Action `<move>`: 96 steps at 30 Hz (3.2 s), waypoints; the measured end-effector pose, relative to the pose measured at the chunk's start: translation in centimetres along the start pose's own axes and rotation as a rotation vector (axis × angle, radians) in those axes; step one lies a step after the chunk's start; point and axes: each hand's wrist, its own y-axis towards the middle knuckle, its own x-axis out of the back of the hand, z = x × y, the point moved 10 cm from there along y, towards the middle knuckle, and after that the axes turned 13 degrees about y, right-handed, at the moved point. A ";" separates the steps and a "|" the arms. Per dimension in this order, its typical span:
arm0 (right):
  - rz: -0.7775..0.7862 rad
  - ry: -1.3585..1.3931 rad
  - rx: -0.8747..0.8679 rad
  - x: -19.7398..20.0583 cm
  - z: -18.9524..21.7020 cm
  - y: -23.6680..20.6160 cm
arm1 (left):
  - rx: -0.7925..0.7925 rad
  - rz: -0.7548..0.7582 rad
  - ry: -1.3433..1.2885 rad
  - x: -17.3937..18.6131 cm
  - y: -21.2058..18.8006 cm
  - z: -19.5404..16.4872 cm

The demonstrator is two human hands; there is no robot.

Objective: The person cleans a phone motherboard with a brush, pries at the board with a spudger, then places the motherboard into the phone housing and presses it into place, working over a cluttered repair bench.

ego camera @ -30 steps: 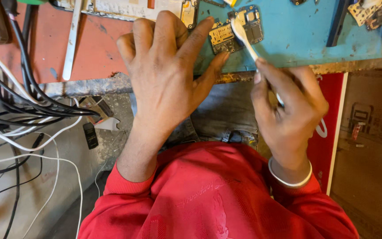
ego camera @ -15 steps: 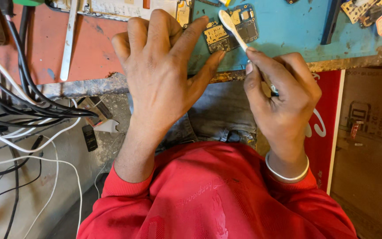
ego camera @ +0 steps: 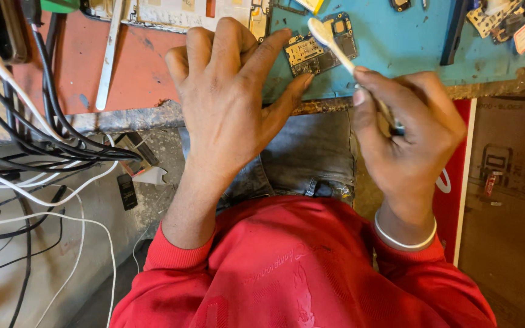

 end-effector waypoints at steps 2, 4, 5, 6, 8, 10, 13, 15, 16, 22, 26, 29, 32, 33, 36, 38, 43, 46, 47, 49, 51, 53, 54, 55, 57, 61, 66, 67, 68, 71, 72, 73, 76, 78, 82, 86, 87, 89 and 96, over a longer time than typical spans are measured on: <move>-0.049 0.052 0.002 0.8 -0.4 0.1 | 0.008 0.012 -0.041 -0.1 0.1 0.1; -0.060 0.087 0.033 1.3 -0.5 -0.5 | 0.010 0.021 -0.078 -0.1 -0.1 0.1; -0.066 0.097 0.040 1.5 -0.6 -0.9 | 0.010 0.027 -0.095 -0.1 -0.2 0.0; -0.080 0.083 0.034 1.7 -1.0 -1.3 | 0.002 0.028 -0.112 -0.2 -0.2 -0.1; -0.114 0.073 0.023 2.1 -1.8 -2.2 | -0.013 0.025 -0.165 -0.3 -0.3 -0.4; -0.162 0.090 0.010 2.5 -2.5 -3.1 | -0.036 0.013 -0.239 -0.2 -0.3 -0.9; -0.230 0.151 -0.002 3.1 -3.2 -3.9 | 0.045 0.061 -0.364 -0.6 -0.3 -1.1; -0.276 0.191 0.011 3.7 -3.3 -4.3 | 0.120 0.027 -0.459 0.2 -1.2 -1.1; -0.294 0.197 0.010 4.1 -3.4 -4.4 | 0.195 0.031 -0.542 0.3 -2.0 -1.1; -0.223 0.149 0.079 4.3 -3.0 -4.8 | 0.587 -0.009 -1.002 -2.4 -7.3 -0.8; -0.097 0.135 0.049 3.1 -2.5 -5.0 | 0.634 -0.067 -1.031 -3.5 -8.8 -0.5; -0.031 0.117 -0.009 2.4 -2.0 -4.6 | 0.687 -0.055 -1.045 -4.3 -9.0 -0.2; 0.007 0.092 -0.025 2.1 -0.9 -3.9 | 0.722 -0.039 -1.051 -5.0 -9.0 -0.1; 0.014 0.065 -0.039 2.3 -0.5 -3.6 | 0.726 -0.029 -1.044 -5.1 -9.0 -0.1; 0.061 0.041 -0.026 1.8 0.7 -2.7 | 0.687 -0.036 -0.964 -4.8 -8.8 -0.1; 0.102 0.024 -0.002 1.0 1.2 -2.2 | 0.659 -0.055 -0.942 -4.6 -8.7 -0.2; 0.127 -0.022 0.009 0.8 1.3 -1.1 | 0.637 -0.066 -0.994 -4.4 -8.6 -0.4; 0.189 -0.113 -0.044 0.8 0.7 -1.1 | 0.659 -0.041 -1.003 -4.8 -8.6 -0.3; 0.166 -0.104 -0.030 1.0 0.8 -1.0 | 0.655 -0.054 -0.978 -4.6 -8.6 -0.2; 0.128 -0.080 -0.005 1.7 0.8 -0.8 | 0.642 -0.078 -0.939 -4.4 -8.5 -0.1; 0.118 -0.047 0.010 2.2 0.7 -0.8 | 0.625 -0.106 -0.920 -4.3 -8.4 -0.2; 0.133 -0.063 0.001 2.3 0.1 -0.9 | 0.608 -0.119 -0.892 -4.1 -8.4 -0.2; 0.147 -0.093 -0.013 1.9 -0.3 -1.3 | 0.601 -0.119 -0.875 -4.1 -8.4 -0.2; 0.166 -0.119 -0.030 1.7 -0.7 -1.6 | 0.598 -0.115 -0.858 -4.0 -8.5 -0.1; 0.127 -0.110 0.024 2.8 -0.7 -1.7 | 0.574 -0.129 -0.899 -4.1 -8.3 -0.4; 0.062 -0.103 0.075 3.1 -1.1 -1.8 | 0.575 -0.075 -0.982 -4.5 -8.7 -0.5; 0.072 -0.434 0.196 1.6 -1.7 0.3 | 0.563 -0.064 -1.102 -4.4 -9.4 -0.6; 0.094 -0.542 0.256 0.9 -1.5 0.6 | 0.567 -0.077 -1.181 -4.4 -9.5 -0.7; 0.084 -0.547 0.269 0.7 -1.6 0.9 | 0.582 -0.080 -1.224 -4.4 -9.7 -0.6; 0.003 -0.451 0.275 0.8 -1.4 1.3 | 0.598 -0.092 -1.321 -4.5 -10.1 -0.5; -0.049 -0.333 0.256 1.2 -1.3 1.1 | 0.596 -0.101 -1.323 -4.4 -10.2 -0.5; -0.088 -0.186 0.224 1.5 -1.4 0.9 | 0.594 -0.114 -1.323 -4.2 -10.2 -0.5; -0.159 0.355 0.102 1.9 -1.5 -0.5 | 0.591 -0.124 -1.344 -4.2 -10.4 -0.5; -0.158 0.639 -0.018 1.2 -1.4 -1.9 | 0.598 -0.122 -1.364 -4.3 -10.5 -0.5; -0.111 0.578 -0.269 0.6 -1.4 -3.7 | 0.570 -0.098 -1.438 -4.3 -10.1 -0.8; -0.096 0.704 -0.300 0.5 -0.8 -3.7 | 0.621 0.102 -1.685 -5.5 -9.3 -1.4; -0.092 0.706 -0.300 0.4 -0.7 -3.7 | 0.601 0.174 -1.690 -5.6 -8.9 -1.6; -0.082 0.705 -0.303 0.5 -0.5 -3.7 | 0.561 0.291 -1.710 -5.6 -8.3 -2.2; -0.115 0.853 -0.364 0.2 -1.2 -4.7 | 0.452 0.351 -1.807 -4.9 -6.6 -3.6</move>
